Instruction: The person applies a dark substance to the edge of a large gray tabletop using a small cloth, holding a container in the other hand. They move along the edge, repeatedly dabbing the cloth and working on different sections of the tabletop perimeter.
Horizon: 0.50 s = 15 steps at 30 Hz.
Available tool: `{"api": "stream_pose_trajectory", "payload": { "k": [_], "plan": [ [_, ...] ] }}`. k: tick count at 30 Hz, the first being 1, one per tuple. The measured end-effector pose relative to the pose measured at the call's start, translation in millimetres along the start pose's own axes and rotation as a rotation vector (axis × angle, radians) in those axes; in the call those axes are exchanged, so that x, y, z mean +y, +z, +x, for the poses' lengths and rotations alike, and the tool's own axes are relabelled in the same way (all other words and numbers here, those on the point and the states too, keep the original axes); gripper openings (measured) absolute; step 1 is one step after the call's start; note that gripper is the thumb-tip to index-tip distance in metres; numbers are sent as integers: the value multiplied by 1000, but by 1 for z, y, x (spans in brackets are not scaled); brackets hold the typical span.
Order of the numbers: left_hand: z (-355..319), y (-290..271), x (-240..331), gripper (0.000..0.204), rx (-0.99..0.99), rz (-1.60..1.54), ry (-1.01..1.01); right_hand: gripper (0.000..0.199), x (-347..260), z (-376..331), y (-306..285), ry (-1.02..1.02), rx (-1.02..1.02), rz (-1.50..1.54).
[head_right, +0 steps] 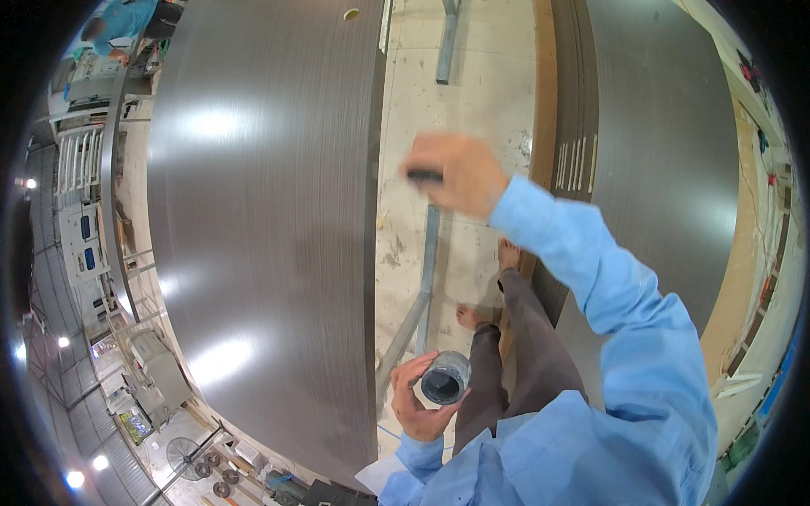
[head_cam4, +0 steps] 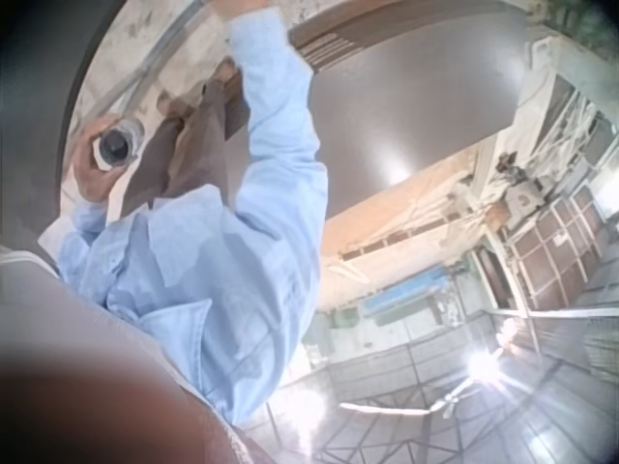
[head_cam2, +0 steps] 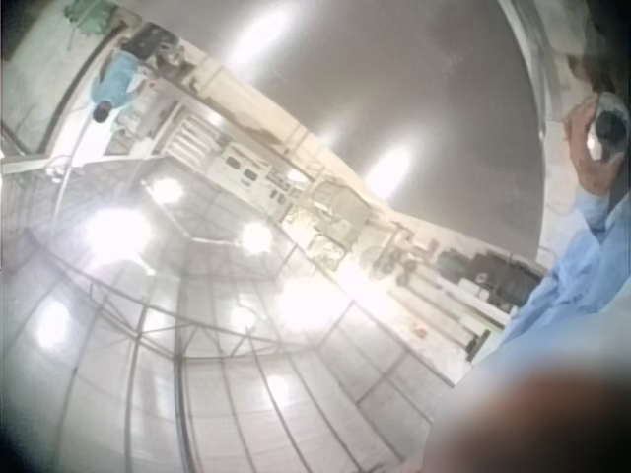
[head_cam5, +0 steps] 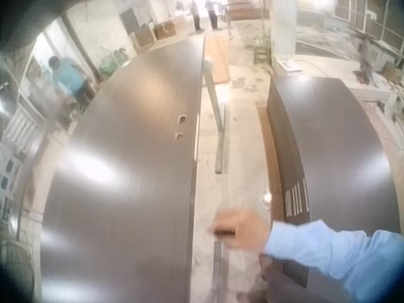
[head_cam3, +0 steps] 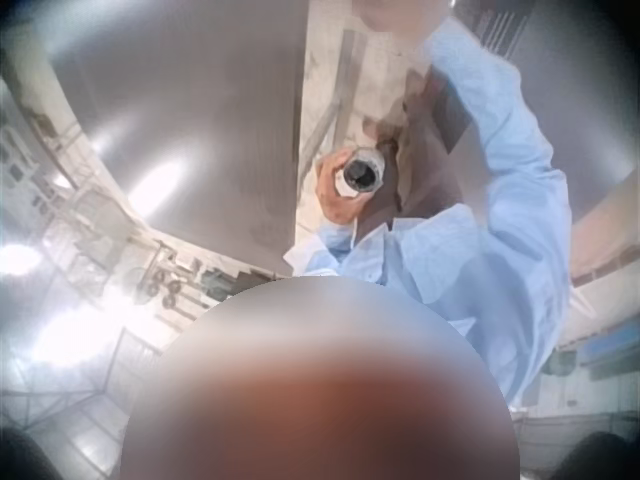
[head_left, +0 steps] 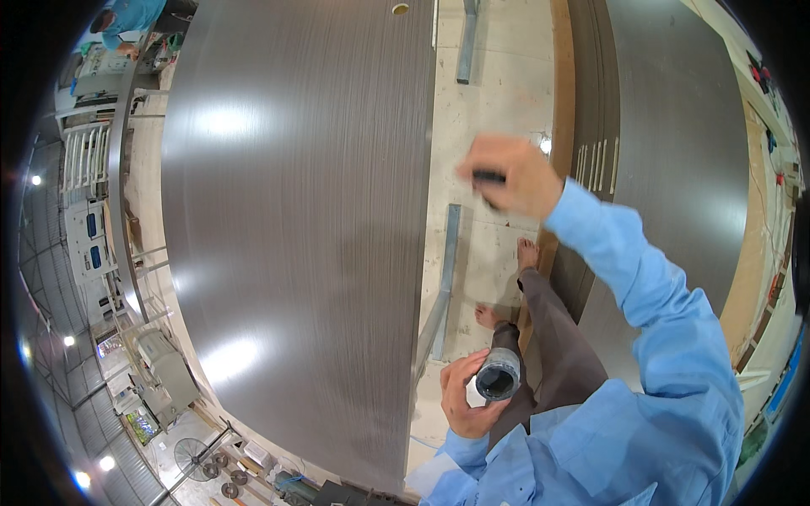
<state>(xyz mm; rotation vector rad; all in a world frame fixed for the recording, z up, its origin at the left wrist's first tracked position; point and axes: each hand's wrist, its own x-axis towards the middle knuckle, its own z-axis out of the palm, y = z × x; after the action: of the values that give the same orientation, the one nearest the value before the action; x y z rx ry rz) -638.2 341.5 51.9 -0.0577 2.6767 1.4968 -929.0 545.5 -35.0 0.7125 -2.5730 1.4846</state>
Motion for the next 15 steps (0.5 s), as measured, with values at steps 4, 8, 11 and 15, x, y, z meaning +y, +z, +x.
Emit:
{"api": "stream_pose_trajectory", "payload": {
  "k": [4,8,11,15],
  "plan": [
    [5,9,-1,78,-11,-21,-3,18,-1,-5,15,3,-168,86],
    [10,16,-1,79,-27,6,-1,17,30,32,1,145,225,-22],
    [12,19,2,79,-23,3,-1,14,34,34,-13,98,192,-6],
    [16,21,8,79,-6,-22,-13,14,5,22,-19,-20,-202,53]
  ]
}}
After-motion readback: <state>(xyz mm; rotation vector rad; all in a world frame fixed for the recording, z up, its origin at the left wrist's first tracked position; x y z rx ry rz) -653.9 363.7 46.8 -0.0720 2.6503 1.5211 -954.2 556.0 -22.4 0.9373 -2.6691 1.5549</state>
